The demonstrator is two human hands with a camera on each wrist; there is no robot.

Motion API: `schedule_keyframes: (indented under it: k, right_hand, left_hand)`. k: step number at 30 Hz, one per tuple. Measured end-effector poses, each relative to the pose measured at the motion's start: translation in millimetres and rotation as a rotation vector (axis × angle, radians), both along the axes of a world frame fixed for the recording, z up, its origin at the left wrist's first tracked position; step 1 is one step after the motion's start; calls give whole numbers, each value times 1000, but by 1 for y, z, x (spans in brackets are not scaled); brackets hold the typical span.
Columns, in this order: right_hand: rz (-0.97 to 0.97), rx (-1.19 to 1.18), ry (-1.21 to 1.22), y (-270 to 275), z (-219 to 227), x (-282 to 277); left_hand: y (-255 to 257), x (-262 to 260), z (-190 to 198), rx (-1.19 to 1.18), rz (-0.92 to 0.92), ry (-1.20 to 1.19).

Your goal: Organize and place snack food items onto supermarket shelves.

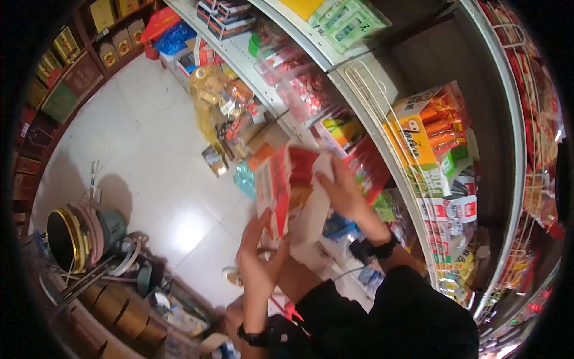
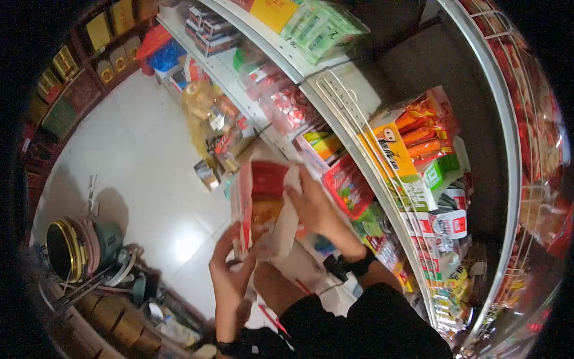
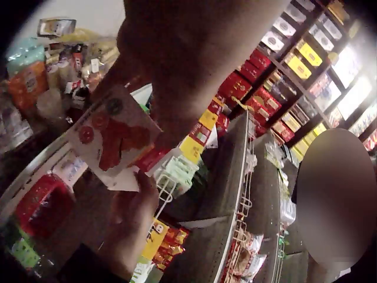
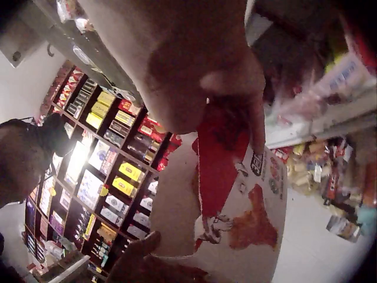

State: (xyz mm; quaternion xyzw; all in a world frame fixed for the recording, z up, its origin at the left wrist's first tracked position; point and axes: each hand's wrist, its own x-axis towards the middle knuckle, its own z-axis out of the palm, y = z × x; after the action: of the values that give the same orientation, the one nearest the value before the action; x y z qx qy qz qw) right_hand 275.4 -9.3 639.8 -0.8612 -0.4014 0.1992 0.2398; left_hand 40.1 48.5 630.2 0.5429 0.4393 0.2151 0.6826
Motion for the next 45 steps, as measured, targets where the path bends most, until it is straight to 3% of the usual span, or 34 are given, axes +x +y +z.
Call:
schedule_keyframes:
  k: [2, 4, 6, 7, 10, 14, 18, 21, 22, 25, 27, 28, 32, 35, 38, 39, 42, 44, 45]
  right_hand:
    - [42, 312, 129, 16, 64, 2]
    - [94, 287, -85, 22, 94, 23]
    - [-36, 289, -50, 31, 115, 37]
    - [42, 436, -124, 41, 120, 46]
    - [3, 443, -77, 61, 156, 55]
    - [-78, 492, -237, 71, 177, 72]
    - [-81, 312, -520, 66, 223, 98]
    - [-278, 377, -491, 59, 235, 109]
    - [-314, 414, -482, 61, 237, 118]
    - [-319, 139, -807, 49, 231, 155]
    - [-167, 118, -1153, 42, 229, 184]
    - [-143, 111, -1212, 43, 231, 192]
    - [-90, 144, -1139, 47, 236, 206]
    - [-14, 172, -1082, 55, 233, 208]
    - [43, 189, -1051, 54, 230, 212]
    - [59, 201, -1039, 52, 228, 214]
    - [97, 234, -1018, 48, 229, 214]
    - [121, 257, -1011, 45, 228, 216]
    - [129, 260, -1005, 44, 229, 217]
  left_hand:
    - [19, 12, 43, 57, -22, 25]
    - [37, 29, 69, 250, -37, -10]
    - [56, 49, 89, 258, -28, -33]
    - [68, 58, 94, 345, -38, -76]
    - [88, 78, 111, 458, -62, -132]
    - [115, 100, 135, 462, -182, -163]
    - [136, 138, 152, 494, -252, -325]
    - [154, 163, 162, 518, -333, -438]
    - [162, 176, 164, 579, -364, -472]
    - [175, 208, 158, 605, -460, -554]
    - [178, 233, 145, 722, -497, -676]
    - [181, 244, 142, 725, -517, -681]
    - [183, 280, 127, 888, -603, -706]
    - [181, 296, 131, 911, -770, -483]
    - [181, 323, 114, 1048, -691, -595]
    - [182, 324, 115, 975, -788, -460]
    - [177, 327, 120, 1006, -808, -571]
    - [176, 336, 98, 1001, -831, -550]
    - [175, 335, 95, 1115, -830, -524]
